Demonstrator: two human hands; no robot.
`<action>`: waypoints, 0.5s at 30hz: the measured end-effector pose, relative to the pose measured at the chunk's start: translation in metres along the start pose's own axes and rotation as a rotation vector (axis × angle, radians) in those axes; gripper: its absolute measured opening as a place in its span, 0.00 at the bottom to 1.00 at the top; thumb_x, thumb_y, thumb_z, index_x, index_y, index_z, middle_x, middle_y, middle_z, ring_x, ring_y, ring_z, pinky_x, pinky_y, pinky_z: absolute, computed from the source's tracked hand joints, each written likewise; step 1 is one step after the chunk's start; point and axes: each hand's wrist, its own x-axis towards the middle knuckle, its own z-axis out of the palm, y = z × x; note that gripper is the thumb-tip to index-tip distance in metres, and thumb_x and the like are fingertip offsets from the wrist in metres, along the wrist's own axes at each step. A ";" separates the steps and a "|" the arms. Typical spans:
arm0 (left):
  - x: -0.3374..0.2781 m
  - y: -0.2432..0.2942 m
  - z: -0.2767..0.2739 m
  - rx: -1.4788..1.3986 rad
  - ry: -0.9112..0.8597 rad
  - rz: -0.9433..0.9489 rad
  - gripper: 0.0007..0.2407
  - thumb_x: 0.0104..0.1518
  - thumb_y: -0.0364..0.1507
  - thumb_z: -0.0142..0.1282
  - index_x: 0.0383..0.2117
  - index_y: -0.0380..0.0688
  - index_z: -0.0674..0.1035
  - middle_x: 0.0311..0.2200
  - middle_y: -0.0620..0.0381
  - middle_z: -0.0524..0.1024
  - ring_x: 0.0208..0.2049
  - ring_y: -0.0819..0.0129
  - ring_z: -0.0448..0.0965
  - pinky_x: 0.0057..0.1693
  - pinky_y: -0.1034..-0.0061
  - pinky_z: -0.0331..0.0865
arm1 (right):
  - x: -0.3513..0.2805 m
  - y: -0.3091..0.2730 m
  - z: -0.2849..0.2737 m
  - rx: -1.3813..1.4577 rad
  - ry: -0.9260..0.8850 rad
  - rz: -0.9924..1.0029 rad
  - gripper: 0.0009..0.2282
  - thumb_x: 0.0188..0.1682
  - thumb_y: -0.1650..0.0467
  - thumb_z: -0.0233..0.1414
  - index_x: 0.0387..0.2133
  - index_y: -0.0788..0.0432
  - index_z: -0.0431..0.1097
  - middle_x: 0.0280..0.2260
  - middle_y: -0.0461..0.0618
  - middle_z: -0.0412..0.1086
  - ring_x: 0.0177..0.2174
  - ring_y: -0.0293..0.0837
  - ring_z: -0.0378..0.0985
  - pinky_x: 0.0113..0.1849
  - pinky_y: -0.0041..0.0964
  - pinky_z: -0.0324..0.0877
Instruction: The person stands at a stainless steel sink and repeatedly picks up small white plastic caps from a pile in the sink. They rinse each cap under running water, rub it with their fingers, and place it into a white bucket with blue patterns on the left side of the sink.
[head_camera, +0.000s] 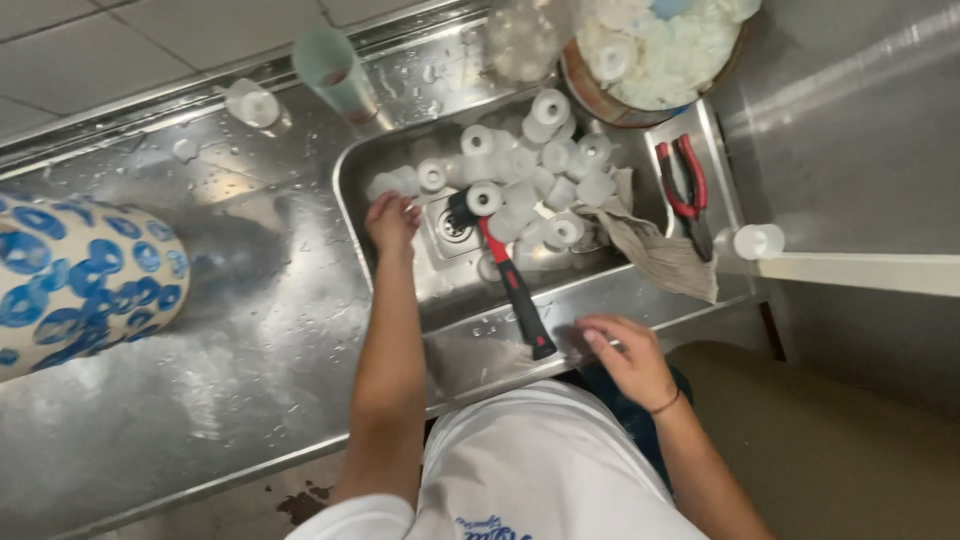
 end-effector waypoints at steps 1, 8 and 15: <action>-0.018 0.010 -0.004 -0.021 0.007 0.007 0.11 0.58 0.29 0.55 0.46 0.55 0.71 0.26 0.53 0.79 0.20 0.62 0.83 0.23 0.74 0.78 | 0.017 0.003 -0.011 -0.035 -0.003 0.000 0.07 0.48 0.73 0.56 0.38 0.58 0.79 0.34 0.60 0.78 0.39 0.61 0.80 0.41 0.53 0.73; -0.202 0.060 -0.034 0.066 -0.061 0.116 0.06 0.67 0.33 0.44 0.46 0.54 0.68 0.42 0.55 0.76 0.30 0.56 0.84 0.32 0.71 0.81 | 0.225 0.067 -0.106 -0.363 0.246 -0.246 0.04 0.56 0.75 0.56 0.40 0.66 0.76 0.31 0.64 0.74 0.35 0.67 0.77 0.38 0.54 0.70; -0.288 0.049 -0.074 -0.044 -0.104 0.153 0.16 0.59 0.30 0.38 0.52 0.35 0.66 0.41 0.38 0.76 0.27 0.53 0.81 0.28 0.69 0.73 | 0.377 0.167 -0.160 -0.924 0.300 -0.413 0.15 0.47 0.75 0.53 0.46 0.54 0.81 0.36 0.57 0.67 0.26 0.62 0.73 0.25 0.55 0.71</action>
